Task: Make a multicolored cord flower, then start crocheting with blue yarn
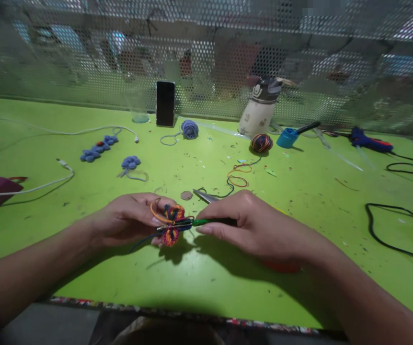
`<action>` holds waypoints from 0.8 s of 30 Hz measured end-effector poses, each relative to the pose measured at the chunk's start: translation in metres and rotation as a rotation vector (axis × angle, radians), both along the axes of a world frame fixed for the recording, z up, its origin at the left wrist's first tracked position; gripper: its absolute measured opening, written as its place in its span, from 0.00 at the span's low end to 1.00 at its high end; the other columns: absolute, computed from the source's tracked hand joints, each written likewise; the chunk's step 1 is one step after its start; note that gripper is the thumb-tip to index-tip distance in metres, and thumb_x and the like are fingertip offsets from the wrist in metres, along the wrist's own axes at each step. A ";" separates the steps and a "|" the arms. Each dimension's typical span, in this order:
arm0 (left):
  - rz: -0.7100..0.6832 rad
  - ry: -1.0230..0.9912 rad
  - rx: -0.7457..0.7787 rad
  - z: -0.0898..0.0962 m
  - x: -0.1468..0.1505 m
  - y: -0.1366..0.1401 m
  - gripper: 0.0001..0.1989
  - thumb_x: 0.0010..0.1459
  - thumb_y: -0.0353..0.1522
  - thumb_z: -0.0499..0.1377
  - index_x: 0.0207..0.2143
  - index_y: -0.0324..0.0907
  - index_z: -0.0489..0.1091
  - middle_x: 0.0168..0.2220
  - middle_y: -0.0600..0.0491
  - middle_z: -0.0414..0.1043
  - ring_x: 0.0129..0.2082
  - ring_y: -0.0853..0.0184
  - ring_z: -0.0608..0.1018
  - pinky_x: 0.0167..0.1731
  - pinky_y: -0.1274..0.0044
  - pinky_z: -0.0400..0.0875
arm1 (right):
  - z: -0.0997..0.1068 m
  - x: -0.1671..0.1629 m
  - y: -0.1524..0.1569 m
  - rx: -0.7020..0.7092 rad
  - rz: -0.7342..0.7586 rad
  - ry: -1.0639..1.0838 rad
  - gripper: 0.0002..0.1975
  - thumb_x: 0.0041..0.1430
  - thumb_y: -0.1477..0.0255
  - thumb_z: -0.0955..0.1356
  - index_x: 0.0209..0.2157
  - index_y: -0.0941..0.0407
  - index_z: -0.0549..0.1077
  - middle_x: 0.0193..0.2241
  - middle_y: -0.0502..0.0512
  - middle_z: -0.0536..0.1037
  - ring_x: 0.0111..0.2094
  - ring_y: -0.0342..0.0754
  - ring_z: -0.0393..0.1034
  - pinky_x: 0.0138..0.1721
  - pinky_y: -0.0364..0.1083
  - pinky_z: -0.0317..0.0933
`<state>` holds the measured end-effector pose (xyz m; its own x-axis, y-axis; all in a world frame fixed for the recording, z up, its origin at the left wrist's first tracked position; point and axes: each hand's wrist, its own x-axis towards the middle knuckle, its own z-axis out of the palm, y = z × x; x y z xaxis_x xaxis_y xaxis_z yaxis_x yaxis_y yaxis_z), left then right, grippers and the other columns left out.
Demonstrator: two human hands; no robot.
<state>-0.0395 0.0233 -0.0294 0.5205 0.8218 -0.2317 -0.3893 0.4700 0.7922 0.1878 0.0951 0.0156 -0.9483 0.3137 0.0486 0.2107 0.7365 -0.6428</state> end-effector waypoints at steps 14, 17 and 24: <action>0.097 0.295 -0.044 0.005 0.000 0.006 0.11 0.54 0.30 0.60 0.41 0.39 0.64 0.23 0.50 0.74 0.16 0.74 0.71 0.11 0.84 0.49 | -0.011 -0.005 0.012 -0.015 -0.118 -0.160 0.16 0.64 0.66 0.61 0.36 0.60 0.76 0.22 0.49 0.70 0.23 0.40 0.61 0.25 0.40 0.54; 0.229 0.406 -0.042 0.009 -0.001 0.007 0.16 0.55 0.33 0.59 0.45 0.39 0.62 0.21 0.53 0.72 0.15 0.75 0.69 0.13 0.84 0.50 | -0.013 -0.011 0.010 -0.082 -0.207 -0.172 0.15 0.63 0.67 0.61 0.34 0.61 0.76 0.21 0.49 0.68 0.23 0.40 0.58 0.24 0.40 0.53; 0.335 0.589 0.089 0.019 -0.002 0.005 0.23 0.53 0.43 0.60 0.46 0.41 0.60 0.23 0.54 0.71 0.20 0.70 0.71 0.20 0.79 0.61 | -0.023 -0.016 0.010 -0.233 -0.316 -0.142 0.16 0.62 0.66 0.62 0.34 0.61 0.76 0.22 0.49 0.68 0.24 0.40 0.56 0.25 0.40 0.51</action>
